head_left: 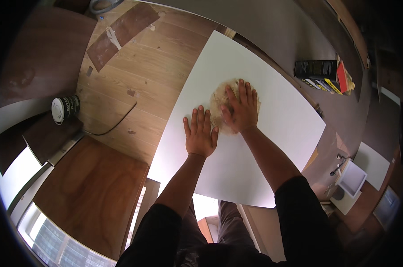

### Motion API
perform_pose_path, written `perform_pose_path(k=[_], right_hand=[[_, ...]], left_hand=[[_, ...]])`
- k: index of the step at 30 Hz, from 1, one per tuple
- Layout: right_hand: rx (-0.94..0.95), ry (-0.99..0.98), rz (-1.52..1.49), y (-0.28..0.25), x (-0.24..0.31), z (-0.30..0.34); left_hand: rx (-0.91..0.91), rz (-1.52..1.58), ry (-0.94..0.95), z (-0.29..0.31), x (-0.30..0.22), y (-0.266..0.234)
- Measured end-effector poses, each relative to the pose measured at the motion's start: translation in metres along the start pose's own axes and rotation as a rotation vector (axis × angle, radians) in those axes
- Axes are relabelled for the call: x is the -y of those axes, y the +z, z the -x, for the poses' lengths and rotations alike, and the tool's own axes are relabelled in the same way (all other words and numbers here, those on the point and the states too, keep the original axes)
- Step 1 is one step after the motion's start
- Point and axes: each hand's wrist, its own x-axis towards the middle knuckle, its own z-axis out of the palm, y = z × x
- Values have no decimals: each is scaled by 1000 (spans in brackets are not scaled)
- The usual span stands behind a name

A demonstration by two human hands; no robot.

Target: The person picks up a large white board and places it on a wooden surface. They then use a cloth to wipe the board's surface repeatedly, cleaning it thoroughly.

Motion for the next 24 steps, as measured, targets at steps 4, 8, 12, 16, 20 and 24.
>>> perform_pose_path(k=[4,8,12,16,20,24], right_hand=[[-67,-57,-12,4,8,-61],[-156,-116,-1,9,8,-117],[-188,-127,21,10,8,-124],[-350,-131,34,30,-4,-109],[-161,-49,-88,-2,13,-30],[-28,47,-64,-12,-6,118]], left_hand=[[12,-20,2,0,5,2],[23,-19,-4,-1,4,1],[20,-4,-8,-1,2,1],[101,53,-54,-4,-5,-3],[-105,83,-6,2,8,-6],[-119,-2,19,2,5,-3]])
